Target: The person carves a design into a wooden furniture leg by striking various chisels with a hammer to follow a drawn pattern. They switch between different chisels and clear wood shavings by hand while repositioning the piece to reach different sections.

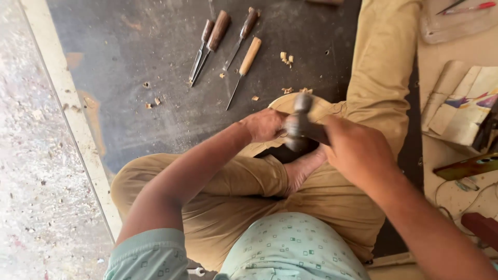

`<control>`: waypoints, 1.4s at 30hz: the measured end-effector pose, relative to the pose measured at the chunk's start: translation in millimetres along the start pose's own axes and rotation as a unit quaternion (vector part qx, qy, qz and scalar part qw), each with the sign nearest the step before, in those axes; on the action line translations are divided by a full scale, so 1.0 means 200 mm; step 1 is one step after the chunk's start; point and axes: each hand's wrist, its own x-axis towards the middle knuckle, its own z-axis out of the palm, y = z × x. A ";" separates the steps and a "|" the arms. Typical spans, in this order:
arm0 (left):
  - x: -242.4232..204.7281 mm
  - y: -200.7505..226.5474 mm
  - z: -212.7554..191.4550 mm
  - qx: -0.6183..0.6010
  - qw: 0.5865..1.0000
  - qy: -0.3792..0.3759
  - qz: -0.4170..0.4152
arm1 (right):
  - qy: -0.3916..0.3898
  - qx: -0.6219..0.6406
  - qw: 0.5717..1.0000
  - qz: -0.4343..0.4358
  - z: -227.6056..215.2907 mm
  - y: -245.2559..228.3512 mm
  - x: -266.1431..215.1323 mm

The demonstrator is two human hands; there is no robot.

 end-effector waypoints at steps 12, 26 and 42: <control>-0.14 0.40 -0.03 -0.164 0.936 0.291 -0.111 | 0.083 0.369 0.905 0.194 0.23 0.37 -0.40; 0.00 0.36 0.48 -0.210 0.793 0.501 -0.276 | 0.008 0.455 0.865 0.213 0.40 0.49 -0.54; 0.08 0.37 0.48 -0.042 0.812 0.484 -0.324 | 0.148 0.497 0.844 -0.135 -0.32 0.17 -0.30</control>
